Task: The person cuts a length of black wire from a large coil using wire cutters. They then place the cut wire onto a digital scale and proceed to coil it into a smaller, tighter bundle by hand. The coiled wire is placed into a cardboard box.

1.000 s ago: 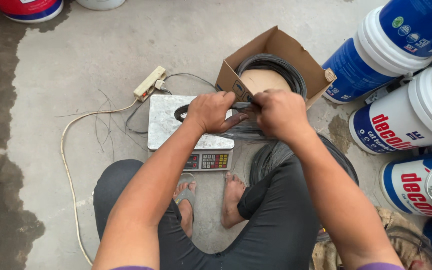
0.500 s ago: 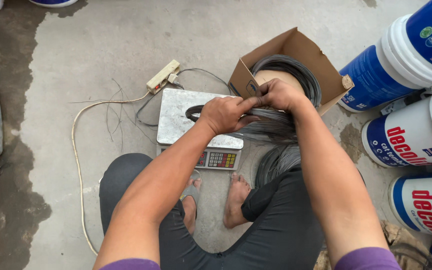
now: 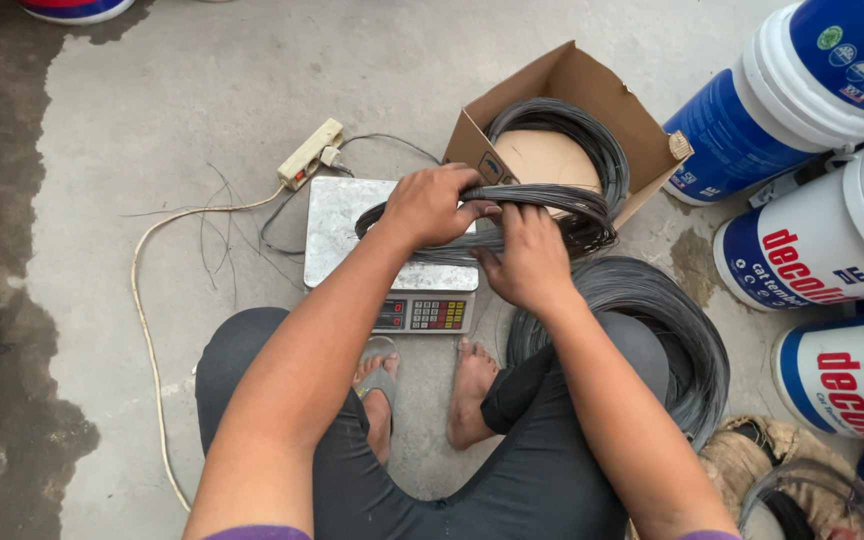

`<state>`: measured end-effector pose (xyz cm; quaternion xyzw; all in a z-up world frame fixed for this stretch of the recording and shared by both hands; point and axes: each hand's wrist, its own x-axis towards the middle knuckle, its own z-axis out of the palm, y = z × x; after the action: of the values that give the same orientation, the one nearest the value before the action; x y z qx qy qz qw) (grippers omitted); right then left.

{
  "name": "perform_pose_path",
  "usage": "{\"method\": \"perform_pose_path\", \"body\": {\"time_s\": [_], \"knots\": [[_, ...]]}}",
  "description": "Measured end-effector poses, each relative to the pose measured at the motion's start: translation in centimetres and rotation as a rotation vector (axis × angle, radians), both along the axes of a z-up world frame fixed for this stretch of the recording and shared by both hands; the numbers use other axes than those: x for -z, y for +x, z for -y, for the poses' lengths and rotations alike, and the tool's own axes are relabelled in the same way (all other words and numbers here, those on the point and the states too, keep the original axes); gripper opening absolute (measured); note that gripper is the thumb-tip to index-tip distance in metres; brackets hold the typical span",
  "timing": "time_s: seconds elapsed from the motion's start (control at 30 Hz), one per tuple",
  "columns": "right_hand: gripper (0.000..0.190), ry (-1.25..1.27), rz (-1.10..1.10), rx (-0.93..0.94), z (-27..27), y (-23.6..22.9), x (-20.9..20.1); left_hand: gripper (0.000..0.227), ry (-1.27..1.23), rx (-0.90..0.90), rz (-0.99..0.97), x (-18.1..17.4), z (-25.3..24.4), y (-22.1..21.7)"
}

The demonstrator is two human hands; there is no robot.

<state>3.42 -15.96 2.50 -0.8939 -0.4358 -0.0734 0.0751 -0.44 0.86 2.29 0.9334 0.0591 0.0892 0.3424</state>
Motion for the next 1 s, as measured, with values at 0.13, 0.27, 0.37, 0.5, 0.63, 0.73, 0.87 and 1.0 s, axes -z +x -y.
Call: {"method": "perform_pose_path", "body": {"time_s": [0.13, 0.27, 0.37, 0.5, 0.63, 0.73, 0.87, 1.0], "knots": [[0.036, 0.196, 0.014, -0.104, -0.8, 1.5, 3.1, 0.03, -0.025, -0.005, -0.037, -0.2, -0.1, -0.3], [0.021, -0.13, -0.409, 0.144, -0.5, -0.3, -0.6, 0.035, 0.013, 0.012, -0.065, -0.8, -0.7, -1.1], [0.019, -0.337, -0.213, 0.163, -0.2, -1.0, -4.1, 0.046, 0.044, -0.002, -0.077, -1.0, -1.0, -1.5], [0.018, -0.321, 0.076, 0.071, -0.7, 0.5, -8.6, 0.055, 0.133, 0.033, 0.008, -1.0, -0.7, -2.0], [0.016, -0.246, -0.071, 0.159, -3.1, 3.9, -9.9, 0.055, 0.242, 0.079, 0.233, 0.7, 0.9, -1.8], [0.011, -0.187, -0.232, 0.184, -4.4, 5.6, -8.7, 0.045, 0.308, 0.032, 0.334, 2.2, 1.5, -1.7], [0.015, -0.241, -0.438, 0.093, -5.3, 6.3, -7.1, 0.044, 0.394, 0.018, 0.48, 3.2, 1.9, -1.8], [0.013, -0.14, -0.796, -0.051, -6.2, 9.6, -2.3, 0.028, 0.397, 0.016, 0.492, 3.7, 1.3, -1.7]]}}
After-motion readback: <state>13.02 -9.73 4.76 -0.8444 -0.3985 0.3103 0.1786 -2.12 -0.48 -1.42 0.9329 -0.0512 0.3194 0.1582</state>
